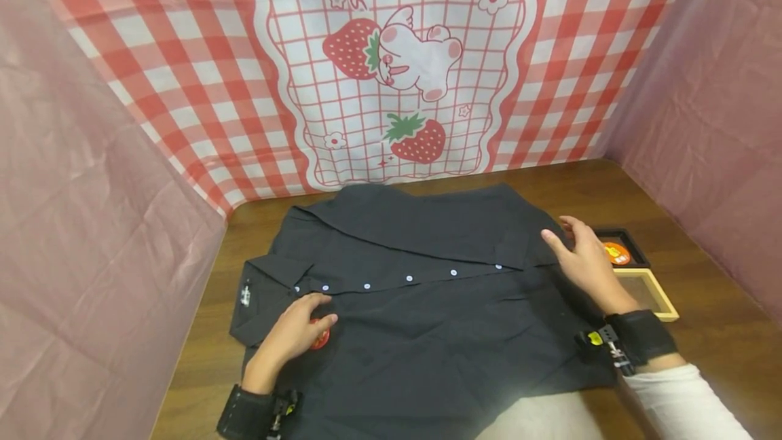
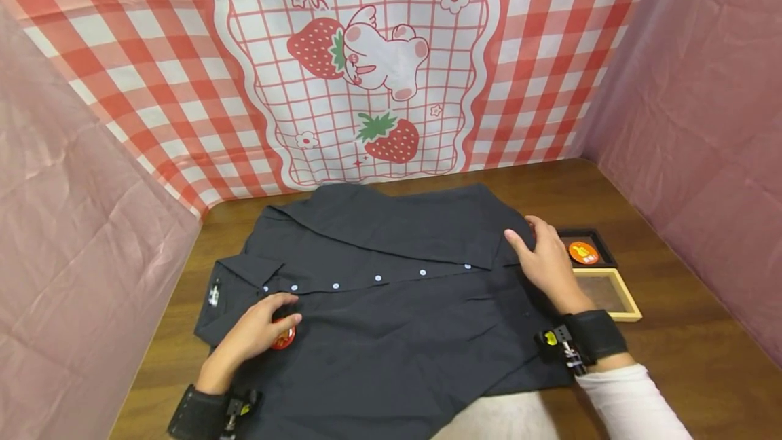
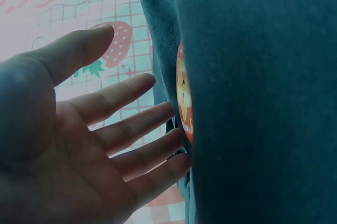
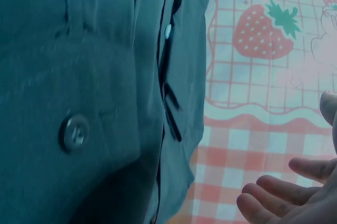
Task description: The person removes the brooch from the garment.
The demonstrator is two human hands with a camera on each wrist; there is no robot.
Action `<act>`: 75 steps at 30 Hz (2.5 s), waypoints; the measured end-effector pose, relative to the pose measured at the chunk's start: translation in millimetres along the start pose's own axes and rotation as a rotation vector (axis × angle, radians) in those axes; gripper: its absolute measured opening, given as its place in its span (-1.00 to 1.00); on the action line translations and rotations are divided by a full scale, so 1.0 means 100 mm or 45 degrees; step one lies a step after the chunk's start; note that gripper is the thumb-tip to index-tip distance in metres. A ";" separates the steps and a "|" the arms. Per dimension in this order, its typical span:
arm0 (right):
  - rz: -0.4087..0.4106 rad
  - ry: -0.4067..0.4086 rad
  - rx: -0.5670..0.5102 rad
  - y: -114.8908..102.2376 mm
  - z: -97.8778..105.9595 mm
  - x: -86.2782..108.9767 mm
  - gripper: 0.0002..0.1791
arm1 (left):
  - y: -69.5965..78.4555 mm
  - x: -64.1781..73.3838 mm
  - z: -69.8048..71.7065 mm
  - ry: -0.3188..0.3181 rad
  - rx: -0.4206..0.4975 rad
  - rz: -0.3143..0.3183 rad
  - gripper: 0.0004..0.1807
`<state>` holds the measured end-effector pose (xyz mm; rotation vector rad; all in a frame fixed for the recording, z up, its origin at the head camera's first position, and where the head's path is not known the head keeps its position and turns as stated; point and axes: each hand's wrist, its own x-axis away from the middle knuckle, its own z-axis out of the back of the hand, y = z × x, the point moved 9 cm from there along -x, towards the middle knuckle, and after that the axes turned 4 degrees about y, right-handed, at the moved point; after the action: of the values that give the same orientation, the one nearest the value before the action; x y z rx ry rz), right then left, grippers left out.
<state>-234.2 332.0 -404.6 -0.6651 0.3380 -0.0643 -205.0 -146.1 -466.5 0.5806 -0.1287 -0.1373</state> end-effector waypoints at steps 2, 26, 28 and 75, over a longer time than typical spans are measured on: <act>0.001 -0.003 0.000 -0.04 -0.01 0.01 -0.27 | 0.00 0.00 0.00 0.002 0.000 -0.005 -0.54; 0.037 -0.019 0.013 -0.27 -0.18 0.07 -0.29 | -0.01 0.02 0.01 0.045 0.006 -0.009 -0.50; 0.045 -0.020 0.018 -0.29 -0.19 0.07 -0.29 | -0.02 0.03 0.01 0.048 0.005 -0.004 -0.49; 0.139 -0.123 -0.095 -0.84 -0.66 0.12 -0.32 | -0.01 0.02 0.02 0.089 0.018 -0.020 -0.43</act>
<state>-240.1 224.7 -404.6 -0.7201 0.2842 0.0846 -203.2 -148.0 -464.9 0.5996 -0.0571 -0.1309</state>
